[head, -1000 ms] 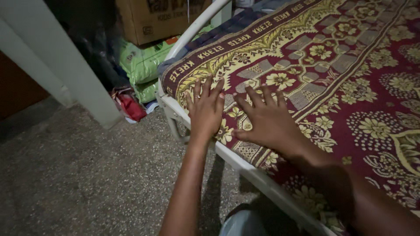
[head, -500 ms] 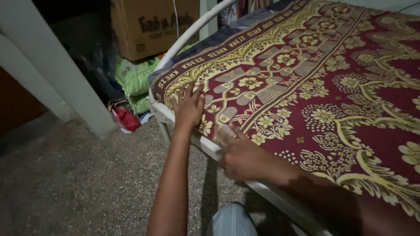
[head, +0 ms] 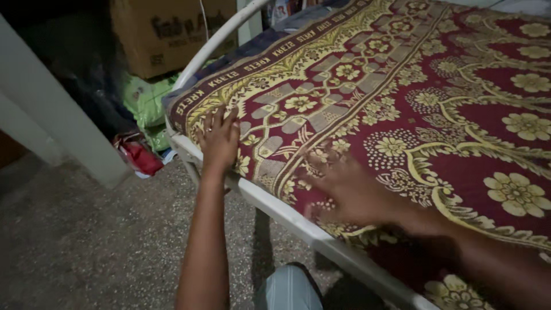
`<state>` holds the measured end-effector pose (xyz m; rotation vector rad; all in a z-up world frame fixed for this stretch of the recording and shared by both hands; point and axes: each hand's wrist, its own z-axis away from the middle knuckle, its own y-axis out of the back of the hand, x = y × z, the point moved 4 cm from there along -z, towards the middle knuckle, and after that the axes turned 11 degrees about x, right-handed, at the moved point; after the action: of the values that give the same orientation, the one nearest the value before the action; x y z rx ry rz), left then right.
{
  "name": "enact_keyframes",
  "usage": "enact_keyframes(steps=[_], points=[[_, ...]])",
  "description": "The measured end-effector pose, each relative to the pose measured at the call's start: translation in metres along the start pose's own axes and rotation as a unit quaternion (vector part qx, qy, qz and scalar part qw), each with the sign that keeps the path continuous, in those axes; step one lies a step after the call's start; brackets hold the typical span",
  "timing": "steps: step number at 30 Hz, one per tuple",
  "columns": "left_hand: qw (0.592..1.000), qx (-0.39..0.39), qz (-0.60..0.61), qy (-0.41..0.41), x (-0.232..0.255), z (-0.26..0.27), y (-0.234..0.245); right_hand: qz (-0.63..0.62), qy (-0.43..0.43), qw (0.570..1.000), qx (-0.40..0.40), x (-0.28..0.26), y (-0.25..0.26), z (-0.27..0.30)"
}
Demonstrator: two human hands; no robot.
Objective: The person kneels beside a bed and repeatedly smooths a patterned bedsheet with both hands, pressing and tucking the edges along the mattress perimeter.
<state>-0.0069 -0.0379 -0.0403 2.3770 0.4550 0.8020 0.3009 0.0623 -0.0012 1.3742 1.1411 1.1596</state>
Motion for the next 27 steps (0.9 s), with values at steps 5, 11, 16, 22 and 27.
enact_keyframes(steps=[5,11,16,22,27], points=[[1.000,0.008,0.015,-0.011,0.002,-0.004,0.001,-0.296,-0.051,0.953,0.031,0.008,0.050,0.019],[1.000,-0.011,-0.014,-0.002,0.006,-0.008,0.008,-0.170,-0.222,0.955,0.102,0.130,0.022,0.019],[0.982,-0.055,-0.176,-0.034,0.067,-0.024,-0.017,-0.140,-0.194,0.958,0.156,0.150,-0.014,0.022],[0.962,-0.091,0.057,-0.252,0.313,0.041,-0.088,-0.382,-0.400,0.768,0.322,0.187,0.010,0.058],[0.914,-0.337,-0.019,-0.225,0.356,0.071,-0.109,-0.015,-0.499,0.838,0.222,0.260,0.002,0.111]])
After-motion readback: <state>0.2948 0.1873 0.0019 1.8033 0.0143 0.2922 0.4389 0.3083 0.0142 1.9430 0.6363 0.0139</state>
